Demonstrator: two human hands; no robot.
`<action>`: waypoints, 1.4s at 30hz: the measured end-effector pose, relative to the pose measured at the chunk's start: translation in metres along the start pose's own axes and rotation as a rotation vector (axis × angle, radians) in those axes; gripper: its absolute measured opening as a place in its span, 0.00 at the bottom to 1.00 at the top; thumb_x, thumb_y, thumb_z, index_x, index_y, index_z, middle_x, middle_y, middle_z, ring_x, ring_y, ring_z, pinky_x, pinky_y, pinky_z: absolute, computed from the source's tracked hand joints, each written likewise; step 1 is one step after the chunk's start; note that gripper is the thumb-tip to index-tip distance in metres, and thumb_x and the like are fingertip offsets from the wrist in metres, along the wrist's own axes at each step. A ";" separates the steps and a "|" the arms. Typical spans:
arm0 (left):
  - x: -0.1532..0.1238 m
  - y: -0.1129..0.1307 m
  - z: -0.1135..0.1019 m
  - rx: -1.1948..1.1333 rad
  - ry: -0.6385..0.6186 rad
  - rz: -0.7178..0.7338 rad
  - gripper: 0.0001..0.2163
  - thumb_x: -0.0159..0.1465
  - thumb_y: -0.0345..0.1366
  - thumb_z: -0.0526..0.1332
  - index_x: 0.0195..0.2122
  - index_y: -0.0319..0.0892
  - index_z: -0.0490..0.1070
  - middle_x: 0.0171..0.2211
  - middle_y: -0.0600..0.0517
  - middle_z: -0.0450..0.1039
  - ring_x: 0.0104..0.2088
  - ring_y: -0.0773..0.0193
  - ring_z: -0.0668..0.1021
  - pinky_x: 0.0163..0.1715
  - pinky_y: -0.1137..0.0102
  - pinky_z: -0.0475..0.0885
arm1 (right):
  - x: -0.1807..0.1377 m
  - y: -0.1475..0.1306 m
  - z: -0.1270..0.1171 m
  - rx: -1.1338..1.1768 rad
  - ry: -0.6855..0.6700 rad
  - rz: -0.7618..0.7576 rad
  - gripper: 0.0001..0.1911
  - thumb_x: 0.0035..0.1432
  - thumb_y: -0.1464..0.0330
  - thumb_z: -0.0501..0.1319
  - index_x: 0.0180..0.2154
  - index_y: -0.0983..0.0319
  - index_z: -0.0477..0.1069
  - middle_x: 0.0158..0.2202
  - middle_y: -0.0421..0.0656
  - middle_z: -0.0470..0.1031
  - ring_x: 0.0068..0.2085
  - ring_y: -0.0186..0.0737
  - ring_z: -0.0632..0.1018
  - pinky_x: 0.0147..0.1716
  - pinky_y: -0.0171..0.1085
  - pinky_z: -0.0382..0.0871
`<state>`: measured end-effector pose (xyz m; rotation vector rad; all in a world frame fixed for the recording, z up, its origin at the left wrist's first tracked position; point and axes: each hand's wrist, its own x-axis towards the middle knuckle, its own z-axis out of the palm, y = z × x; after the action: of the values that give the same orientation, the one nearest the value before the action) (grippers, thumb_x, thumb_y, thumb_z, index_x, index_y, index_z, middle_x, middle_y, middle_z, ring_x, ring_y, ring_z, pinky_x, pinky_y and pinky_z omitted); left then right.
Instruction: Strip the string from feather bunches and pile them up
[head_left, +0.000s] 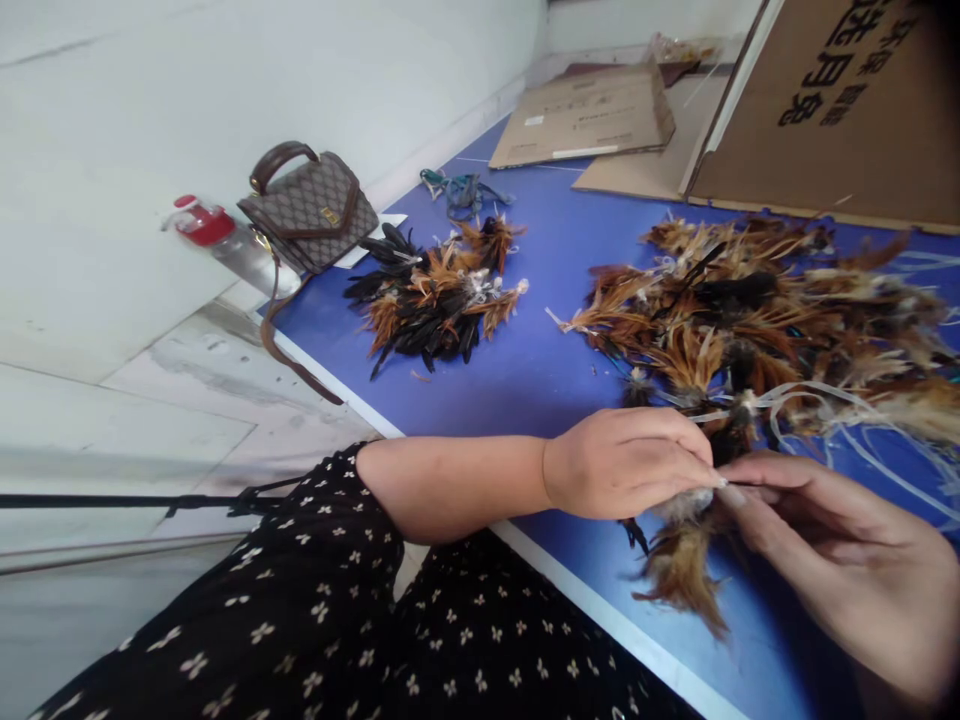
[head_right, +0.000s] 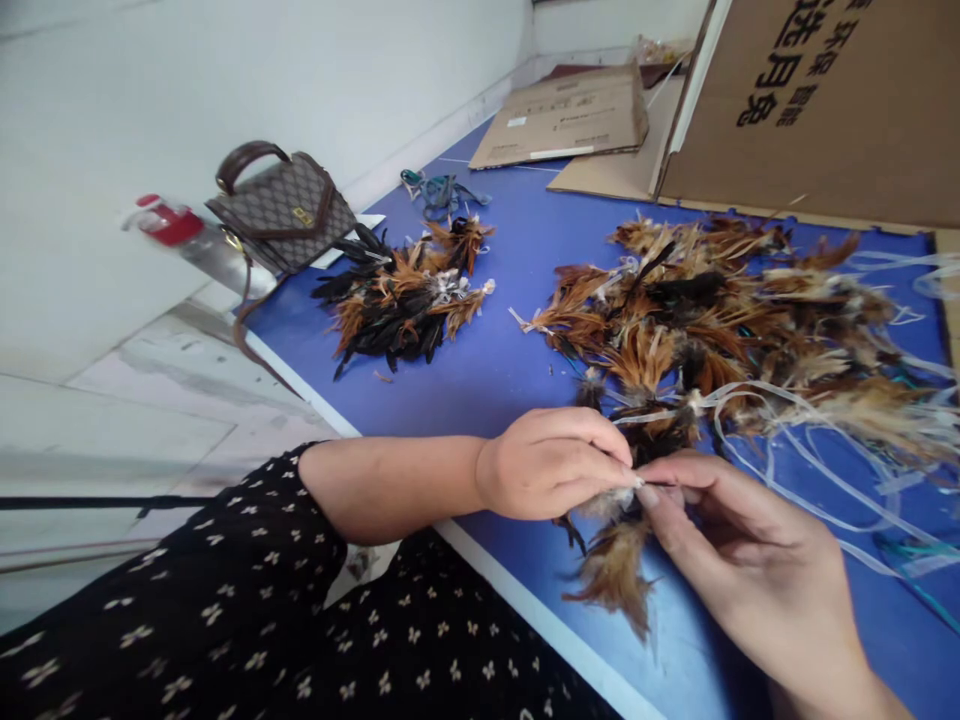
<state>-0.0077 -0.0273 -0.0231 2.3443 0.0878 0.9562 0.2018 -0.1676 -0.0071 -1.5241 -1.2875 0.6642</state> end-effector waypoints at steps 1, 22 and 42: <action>0.000 0.000 -0.001 0.019 -0.009 0.013 0.13 0.81 0.36 0.58 0.48 0.40 0.84 0.49 0.43 0.86 0.54 0.64 0.87 0.56 0.69 0.84 | 0.000 0.002 -0.001 -0.013 -0.007 -0.007 0.14 0.57 0.55 0.79 0.43 0.52 0.87 0.38 0.41 0.87 0.32 0.38 0.83 0.32 0.30 0.81; 0.011 0.001 -0.017 -0.051 -0.281 0.106 0.11 0.78 0.35 0.56 0.48 0.39 0.78 0.50 0.36 0.83 0.51 0.53 0.84 0.54 0.63 0.81 | 0.007 -0.006 -0.001 -0.261 0.152 -0.151 0.07 0.63 0.60 0.71 0.36 0.55 0.78 0.30 0.39 0.74 0.27 0.36 0.71 0.27 0.37 0.66; 0.016 0.021 -0.005 -1.192 0.041 -0.836 0.23 0.63 0.50 0.79 0.44 0.39 0.74 0.33 0.51 0.81 0.27 0.71 0.79 0.31 0.71 0.75 | 0.010 -0.029 -0.008 -0.288 0.123 -0.280 0.23 0.68 0.53 0.71 0.60 0.54 0.80 0.47 0.45 0.85 0.40 0.41 0.85 0.40 0.38 0.80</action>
<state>-0.0026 -0.0378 0.0006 1.0068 0.3627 0.3995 0.2002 -0.1624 0.0242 -1.5451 -1.5129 0.2083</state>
